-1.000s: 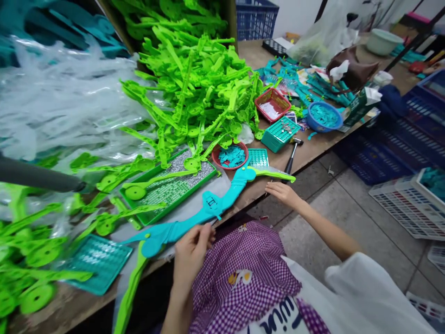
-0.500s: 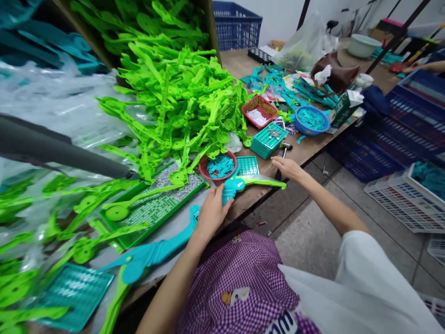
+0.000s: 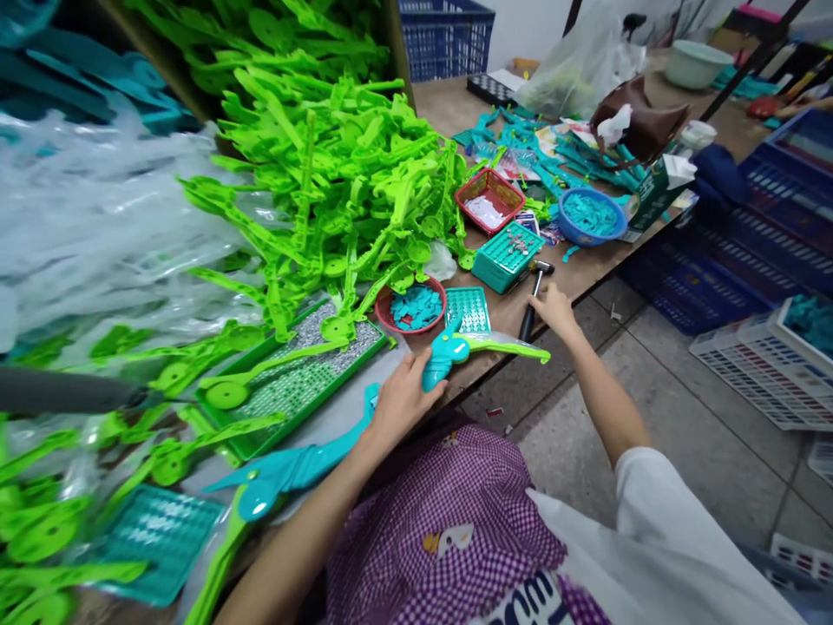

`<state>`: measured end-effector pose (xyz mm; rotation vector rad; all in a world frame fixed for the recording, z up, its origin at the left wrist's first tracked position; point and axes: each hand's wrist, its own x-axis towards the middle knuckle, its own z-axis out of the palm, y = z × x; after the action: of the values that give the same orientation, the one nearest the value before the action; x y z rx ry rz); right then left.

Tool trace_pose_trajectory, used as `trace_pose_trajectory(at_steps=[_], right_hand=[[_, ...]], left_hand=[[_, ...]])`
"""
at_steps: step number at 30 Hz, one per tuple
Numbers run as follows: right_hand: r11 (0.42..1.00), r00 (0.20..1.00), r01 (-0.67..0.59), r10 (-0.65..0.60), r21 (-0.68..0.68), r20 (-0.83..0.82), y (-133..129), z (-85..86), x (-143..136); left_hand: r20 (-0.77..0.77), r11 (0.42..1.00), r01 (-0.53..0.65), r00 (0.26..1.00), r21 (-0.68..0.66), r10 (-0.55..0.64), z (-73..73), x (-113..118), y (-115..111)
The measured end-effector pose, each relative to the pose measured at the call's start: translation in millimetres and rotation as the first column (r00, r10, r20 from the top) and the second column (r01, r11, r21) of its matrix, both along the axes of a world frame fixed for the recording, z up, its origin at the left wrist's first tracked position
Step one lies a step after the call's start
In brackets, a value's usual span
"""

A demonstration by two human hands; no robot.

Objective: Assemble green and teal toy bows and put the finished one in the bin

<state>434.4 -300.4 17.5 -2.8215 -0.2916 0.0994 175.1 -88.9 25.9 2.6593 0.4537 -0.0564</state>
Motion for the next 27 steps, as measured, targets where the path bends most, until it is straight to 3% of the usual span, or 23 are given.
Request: trace_pose_trajectory(at_steps=[6, 8, 10, 12, 14, 17, 20, 24, 27], right_hand=[[0.998, 1.000, 0.023, -0.023, -0.065, -0.001, 3, 21.0, 8], [0.999, 0.999, 0.032, -0.032, 0.014, -0.002, -14, 25.0, 2], [0.983, 0.998, 0.047, -0.038, 0.179, -0.053, -37, 26.5, -12], [0.917, 0.994, 0.064, -0.023, 0.395, -0.108, -58, 26.4, -35], [0.808, 0.991, 0.036, 0.048, 0.588, -0.126, -67, 25.9, -61], [0.693, 0.931, -0.109, 0.323, 0.712, -0.172, -48, 25.3, -89], [0.734, 0.827, -0.315, 0.523, 0.602, -0.205, -1, 25.1, -90], [0.836, 0.842, -0.459, 0.517, 0.301, -0.151, 57, 30.3, -62], [0.852, 0.848, -0.513, 0.522, 0.102, -0.093, 84, 36.5, -40]], left_hand=[[-0.049, 1.000, -0.004, 0.999, 0.028, 0.006, 3.7, -11, -9], [-0.022, 1.000, 0.005, 1.000, 0.020, -0.004, 1.7, -15, -7], [0.003, 1.000, 0.006, 1.000, 0.007, -0.006, -0.2, -17, -6], [0.010, 1.000, 0.001, 1.000, -0.003, -0.001, -1.2, -17, -4], [0.010, 1.000, -0.006, 1.000, -0.007, 0.006, -1.2, -17, -4], [0.019, 1.000, -0.011, 1.000, -0.009, 0.011, -0.2, -16, -5], [0.023, 1.000, -0.018, 1.000, -0.012, 0.019, 0.6, -16, -6], [0.026, 0.999, -0.023, 0.999, -0.039, 0.024, 0.9, -15, -4], [0.030, 0.999, -0.023, 0.999, -0.036, 0.024, 1.0, -7, -1]])
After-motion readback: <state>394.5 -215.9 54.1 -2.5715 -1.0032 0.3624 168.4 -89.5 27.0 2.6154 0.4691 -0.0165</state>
